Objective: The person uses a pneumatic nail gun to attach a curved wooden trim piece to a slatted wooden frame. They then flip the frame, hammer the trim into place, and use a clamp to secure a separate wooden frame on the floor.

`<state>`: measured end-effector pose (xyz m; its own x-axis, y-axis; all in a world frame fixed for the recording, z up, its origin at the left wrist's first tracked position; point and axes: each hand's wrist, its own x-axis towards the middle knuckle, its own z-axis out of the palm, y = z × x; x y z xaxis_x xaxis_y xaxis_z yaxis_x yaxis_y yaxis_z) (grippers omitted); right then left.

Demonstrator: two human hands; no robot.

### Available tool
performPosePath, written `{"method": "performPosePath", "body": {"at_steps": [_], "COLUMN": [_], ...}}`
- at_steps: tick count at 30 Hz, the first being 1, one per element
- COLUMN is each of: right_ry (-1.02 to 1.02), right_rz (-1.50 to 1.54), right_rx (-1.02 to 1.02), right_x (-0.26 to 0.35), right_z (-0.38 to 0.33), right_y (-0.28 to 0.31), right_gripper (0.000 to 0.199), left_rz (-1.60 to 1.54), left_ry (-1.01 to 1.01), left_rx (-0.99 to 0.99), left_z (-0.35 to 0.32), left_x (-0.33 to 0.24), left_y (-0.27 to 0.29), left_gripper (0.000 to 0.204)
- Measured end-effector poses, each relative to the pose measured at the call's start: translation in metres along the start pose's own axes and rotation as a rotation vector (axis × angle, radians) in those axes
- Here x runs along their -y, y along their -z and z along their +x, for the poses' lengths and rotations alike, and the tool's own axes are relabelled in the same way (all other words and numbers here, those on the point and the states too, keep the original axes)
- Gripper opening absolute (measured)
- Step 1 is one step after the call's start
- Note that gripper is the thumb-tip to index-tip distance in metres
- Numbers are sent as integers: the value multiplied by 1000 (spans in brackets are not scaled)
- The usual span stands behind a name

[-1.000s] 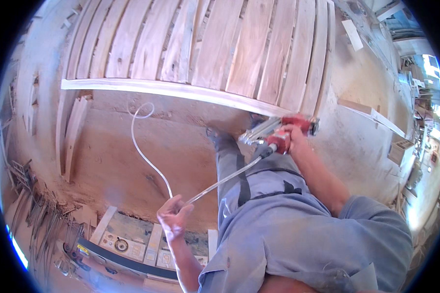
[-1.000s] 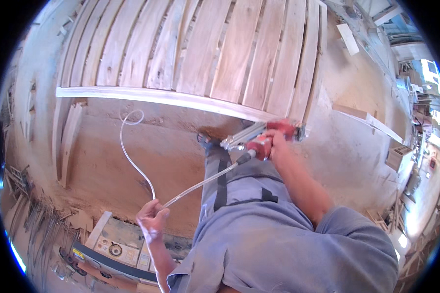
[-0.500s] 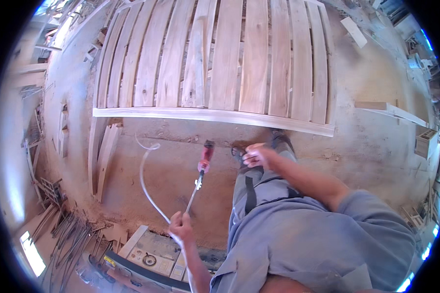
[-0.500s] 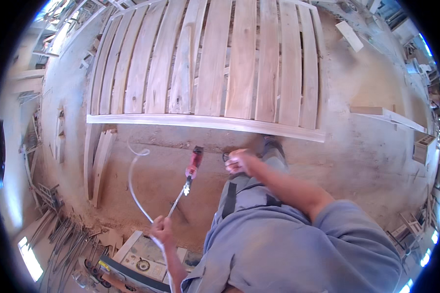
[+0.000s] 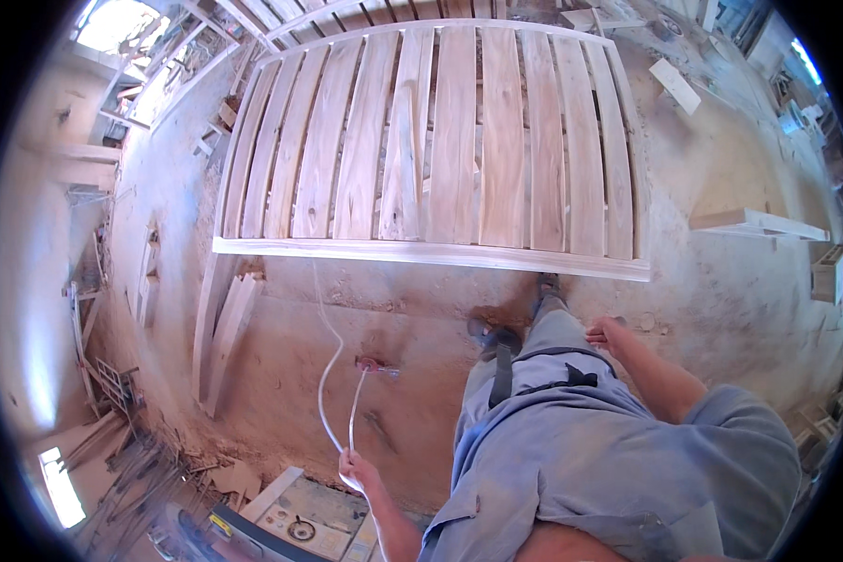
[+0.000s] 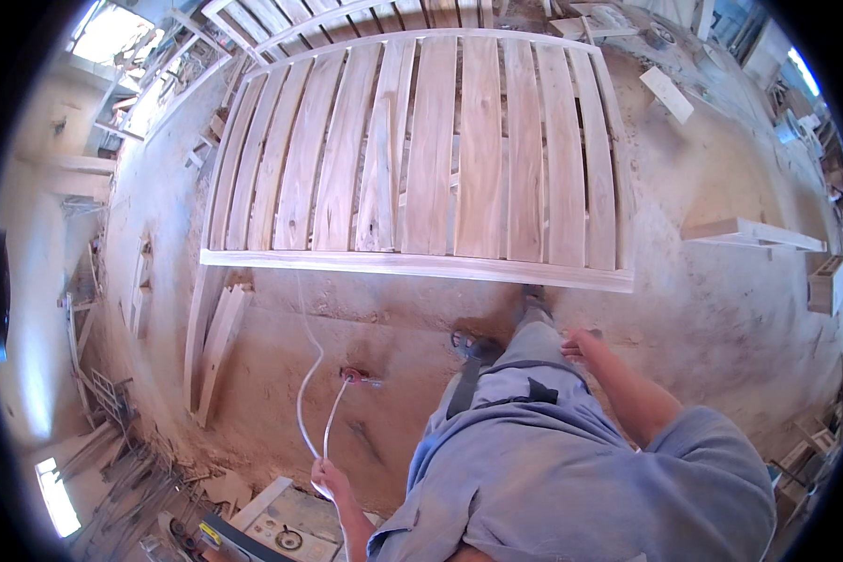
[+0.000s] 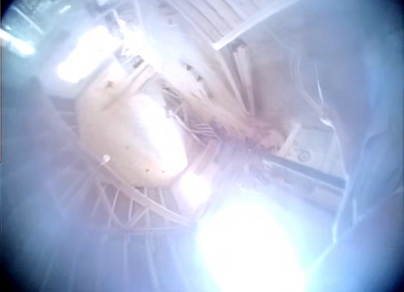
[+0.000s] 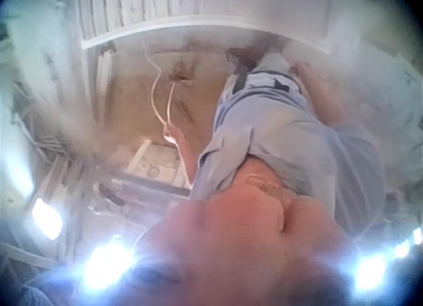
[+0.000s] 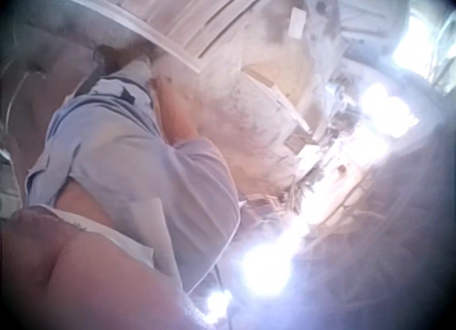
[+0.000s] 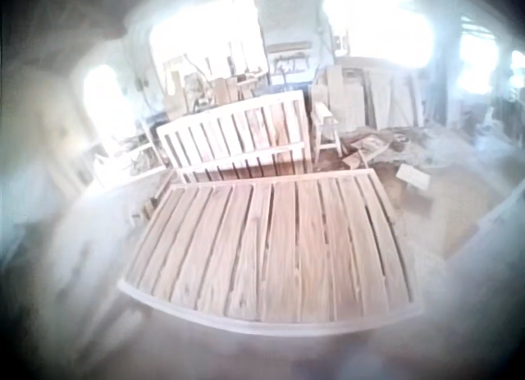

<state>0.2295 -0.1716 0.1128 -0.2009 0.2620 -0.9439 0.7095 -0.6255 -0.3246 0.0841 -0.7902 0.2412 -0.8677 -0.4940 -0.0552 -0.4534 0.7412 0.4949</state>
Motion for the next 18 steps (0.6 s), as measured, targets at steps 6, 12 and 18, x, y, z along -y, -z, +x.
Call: {"method": "performPosePath", "body": {"at_steps": [6, 12, 18], "right_ry": [103, 348, 465], "right_rz": [-133, -553, -763], "right_rx": [-35, -140, -151], "right_x": [-18, -18, -30], "right_z": [3, -4, 39], "right_y": [17, 6, 33], "right_gripper": [20, 14, 13], "left_rz": [-231, 103, 15], "left_ry": [463, -119, 0], "left_rx": [363, 464, 657], "left_z": [-8, -20, -4], "left_x": [69, 39, -118], "left_y": [-14, -69, -97], "left_gripper": [14, 28, 50]}}
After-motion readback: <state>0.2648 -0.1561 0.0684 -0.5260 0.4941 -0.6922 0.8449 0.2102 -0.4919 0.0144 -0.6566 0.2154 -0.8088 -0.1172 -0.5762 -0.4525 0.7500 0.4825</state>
